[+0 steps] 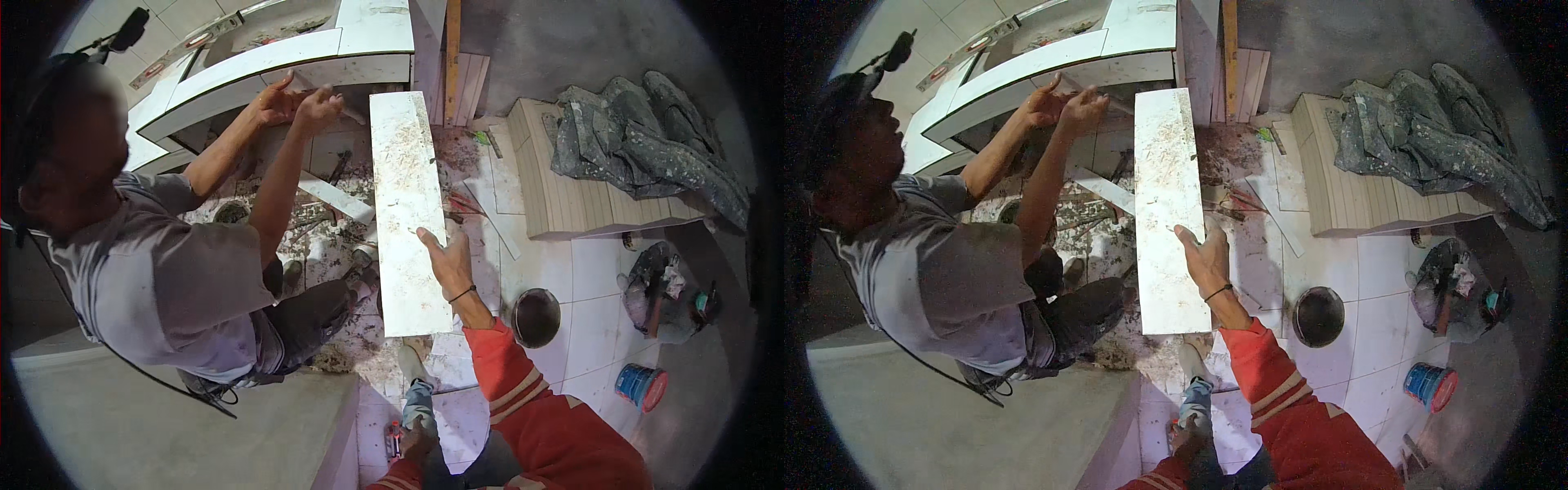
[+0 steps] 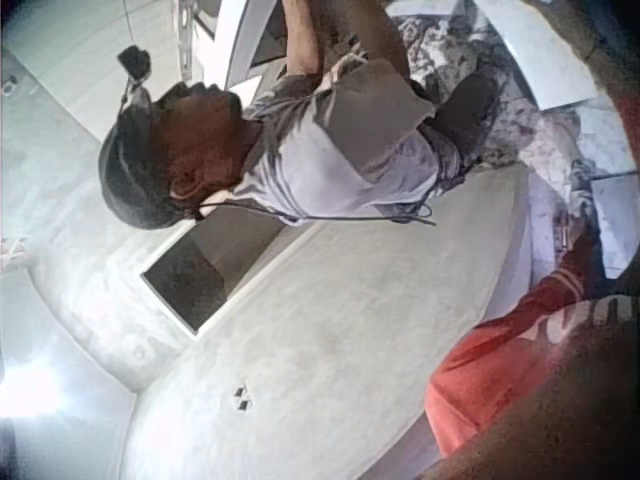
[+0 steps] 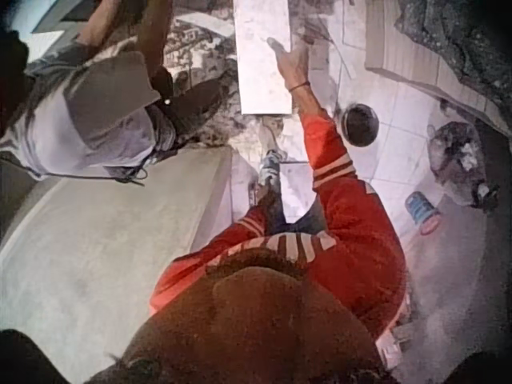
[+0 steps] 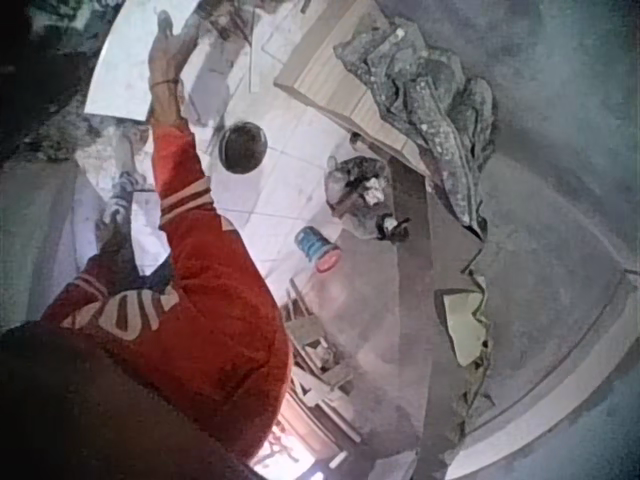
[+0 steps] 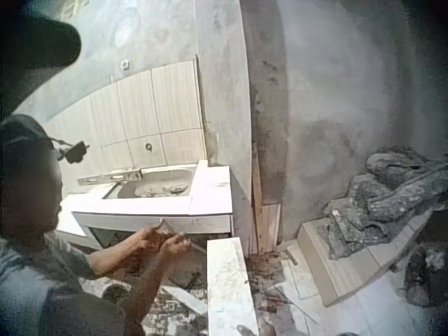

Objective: The person aligns a tile against a corner structure, marks tile pieces on the floor, and carries a tile outside to cut it with an angle grinder.

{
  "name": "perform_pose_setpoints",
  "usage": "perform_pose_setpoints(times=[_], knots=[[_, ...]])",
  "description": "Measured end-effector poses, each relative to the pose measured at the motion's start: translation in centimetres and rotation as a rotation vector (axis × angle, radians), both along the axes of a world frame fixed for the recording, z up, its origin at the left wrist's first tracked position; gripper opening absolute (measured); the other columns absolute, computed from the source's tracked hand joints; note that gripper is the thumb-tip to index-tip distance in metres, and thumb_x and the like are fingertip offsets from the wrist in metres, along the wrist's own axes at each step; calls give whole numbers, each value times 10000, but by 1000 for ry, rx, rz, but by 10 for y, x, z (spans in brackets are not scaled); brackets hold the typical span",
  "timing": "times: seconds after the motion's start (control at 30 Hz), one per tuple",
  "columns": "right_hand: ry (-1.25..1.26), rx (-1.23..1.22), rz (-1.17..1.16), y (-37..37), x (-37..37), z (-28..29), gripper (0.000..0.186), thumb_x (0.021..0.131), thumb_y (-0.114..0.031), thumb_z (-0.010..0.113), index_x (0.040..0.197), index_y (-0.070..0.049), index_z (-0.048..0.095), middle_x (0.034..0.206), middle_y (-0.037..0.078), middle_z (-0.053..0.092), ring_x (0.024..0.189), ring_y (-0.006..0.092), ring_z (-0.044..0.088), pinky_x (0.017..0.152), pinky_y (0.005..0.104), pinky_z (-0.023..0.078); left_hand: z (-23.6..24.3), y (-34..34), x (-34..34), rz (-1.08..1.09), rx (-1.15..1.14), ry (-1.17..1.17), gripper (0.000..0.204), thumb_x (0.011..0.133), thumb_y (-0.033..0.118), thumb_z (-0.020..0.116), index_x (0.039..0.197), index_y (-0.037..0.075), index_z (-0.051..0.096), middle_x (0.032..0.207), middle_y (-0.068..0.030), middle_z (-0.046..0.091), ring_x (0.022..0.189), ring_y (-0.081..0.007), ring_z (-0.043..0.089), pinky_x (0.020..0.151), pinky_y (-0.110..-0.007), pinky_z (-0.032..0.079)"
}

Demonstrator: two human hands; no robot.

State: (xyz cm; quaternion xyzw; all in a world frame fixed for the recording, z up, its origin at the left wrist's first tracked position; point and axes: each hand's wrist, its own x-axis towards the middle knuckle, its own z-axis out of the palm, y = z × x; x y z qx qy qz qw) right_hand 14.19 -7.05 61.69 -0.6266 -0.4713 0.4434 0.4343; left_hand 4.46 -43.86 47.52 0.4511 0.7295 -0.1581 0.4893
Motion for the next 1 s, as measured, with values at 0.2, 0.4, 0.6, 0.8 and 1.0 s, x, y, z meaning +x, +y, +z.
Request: perform_pose_setpoints(times=[0.2,0.4,0.6,0.8,1.0], knots=[[-21,41,-16,3,-9,9,375,956,-229,764,1168,75,699,1052,153,758,952,200,682,876,362,528,118,448,-90,-811,330,548,777,948,485,657,1606,189,368,1552,-266,430,1317,-448,511,1099,-508,419],[-75,56,-5,9,-13,-1,452,919,-265,780,1189,82,675,1042,248,756,938,334,727,867,426,547,213,726,-158,-1632,632,1095,662,1111,488,501,1625,90,375,1638,-64,462,1503,-280,411,1252,-397,312],[8,62,7,8,-44,29,396,932,-242,774,1156,73,692,1030,182,761,957,208,695,874,368,536,235,731,-227,-2111,1041,1305,575,1120,421,519,1577,75,463,1498,-104,591,1373,-209,521,1152,-301,413],[-83,-15,11,10,-11,8,402,935,-215,773,1195,79,684,1038,185,763,946,212,711,866,356,549,86,413,-103,-1277,683,597,775,967,500,657,1587,116,393,1483,-211,562,1386,-365,477,1149,-436,392],[-26,64,-93,11,17,-3,360,917,-243,794,1076,61,685,1000,241,752,922,330,725,834,435,543,-18,-24,-2,-472,223,-35,1007,814,579,795,1597,156,324,1469,-319,532,1399,-521,433,1146,-571,372]])
